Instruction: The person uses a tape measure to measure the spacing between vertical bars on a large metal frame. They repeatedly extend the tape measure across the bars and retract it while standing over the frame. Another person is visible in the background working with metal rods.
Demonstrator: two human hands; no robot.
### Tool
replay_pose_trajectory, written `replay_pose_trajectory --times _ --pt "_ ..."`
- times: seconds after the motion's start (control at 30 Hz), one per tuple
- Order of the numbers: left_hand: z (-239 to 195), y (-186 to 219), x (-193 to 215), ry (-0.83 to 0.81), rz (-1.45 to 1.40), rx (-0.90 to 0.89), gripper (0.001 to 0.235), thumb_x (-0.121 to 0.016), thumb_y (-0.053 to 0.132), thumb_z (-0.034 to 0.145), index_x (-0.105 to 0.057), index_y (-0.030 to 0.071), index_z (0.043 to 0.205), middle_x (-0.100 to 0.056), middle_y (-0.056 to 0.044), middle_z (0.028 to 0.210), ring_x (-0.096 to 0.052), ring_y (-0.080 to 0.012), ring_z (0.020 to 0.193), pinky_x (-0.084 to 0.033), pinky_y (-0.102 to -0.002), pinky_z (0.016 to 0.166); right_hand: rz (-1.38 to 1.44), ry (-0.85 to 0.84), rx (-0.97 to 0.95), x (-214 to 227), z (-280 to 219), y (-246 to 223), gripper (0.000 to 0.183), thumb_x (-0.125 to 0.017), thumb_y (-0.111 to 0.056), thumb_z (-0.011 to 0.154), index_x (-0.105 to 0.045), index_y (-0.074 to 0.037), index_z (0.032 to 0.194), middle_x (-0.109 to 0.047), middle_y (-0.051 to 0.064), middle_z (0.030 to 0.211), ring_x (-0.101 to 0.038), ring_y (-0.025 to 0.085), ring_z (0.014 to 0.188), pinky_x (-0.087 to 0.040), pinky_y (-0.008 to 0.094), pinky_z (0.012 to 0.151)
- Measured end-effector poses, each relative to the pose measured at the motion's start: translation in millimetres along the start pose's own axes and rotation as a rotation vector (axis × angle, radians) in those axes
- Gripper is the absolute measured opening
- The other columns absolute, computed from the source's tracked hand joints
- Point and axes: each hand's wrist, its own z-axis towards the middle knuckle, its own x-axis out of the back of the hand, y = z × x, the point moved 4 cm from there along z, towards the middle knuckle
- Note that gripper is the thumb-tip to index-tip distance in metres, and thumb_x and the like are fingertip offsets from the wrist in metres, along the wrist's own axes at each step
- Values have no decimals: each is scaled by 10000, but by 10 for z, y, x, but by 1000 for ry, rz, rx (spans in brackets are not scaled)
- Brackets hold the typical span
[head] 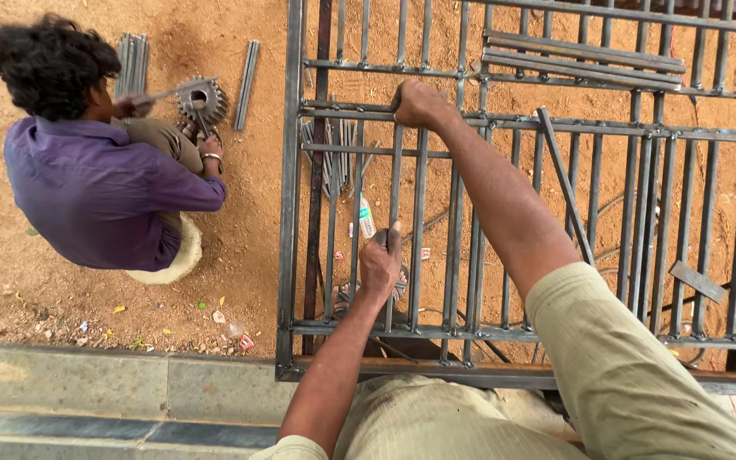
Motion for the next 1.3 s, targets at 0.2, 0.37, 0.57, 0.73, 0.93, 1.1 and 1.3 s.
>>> replay_pose_trajectory --times 0.2,0.37,0.57,0.73,0.93,1.1,1.3 --pt "9 -69 -23 13 -13 -51 372 -512 296 1093 -654 43 859 -571 -18 584 -523 -76 409 -388 -257 283 129 -32 39 -133 415 234 230 -509 68 811 -572 -36 1006 -577 111 909 -588 216 805 -561 345 686" --pt "21 -61 -23 24 -60 -49 318 -520 262 1081 -653 54 881 -571 -19 573 -556 -77 424 -410 -268 284 128 -88 38 -134 495 263 218 -488 107 755 -599 -56 850 -577 99 812 -559 207 739 -506 367 614" --pt "0 -36 -3 -6 -28 -40 363 -525 297 1095 -632 56 846 -556 -21 556 -553 -89 414 -389 -278 293 232 -73 8 -12 310 143 243 -542 144 736 -622 -15 901 -606 129 876 -568 221 726 -484 365 596" --pt "-5 -44 12 36 -21 -59 395 -529 340 1088 -624 67 819 -531 -16 546 -516 -91 419 -360 -284 322 354 -94 -14 250 -90 66 250 -643 -14 901 -769 -54 1113 -751 124 1113 -697 199 927 -567 323 830" --pt "-7 -36 12 11 -66 -53 405 -505 366 1084 -605 88 808 -519 8 551 -498 -78 400 -355 -275 289 294 -88 62 223 -165 28 216 -708 -131 933 -728 -44 1130 -733 146 1133 -725 233 1001 -608 374 945" --pt "-9 -62 -4 14 -76 -84 390 -480 373 1088 -602 106 832 -521 24 576 -498 -69 413 -392 -260 284 221 -68 58 98 12 92 207 -711 -79 903 -748 -35 1102 -747 156 1097 -724 242 982 -595 373 924" --pt "9 -55 -10 19 -84 -82 332 -515 325 1074 -615 96 854 -522 24 569 -509 -68 410 -389 -268 278 194 -45 54 63 134 98 210 -680 -6 873 -765 -20 1064 -761 166 1076 -721 256 960 -608 383 902"
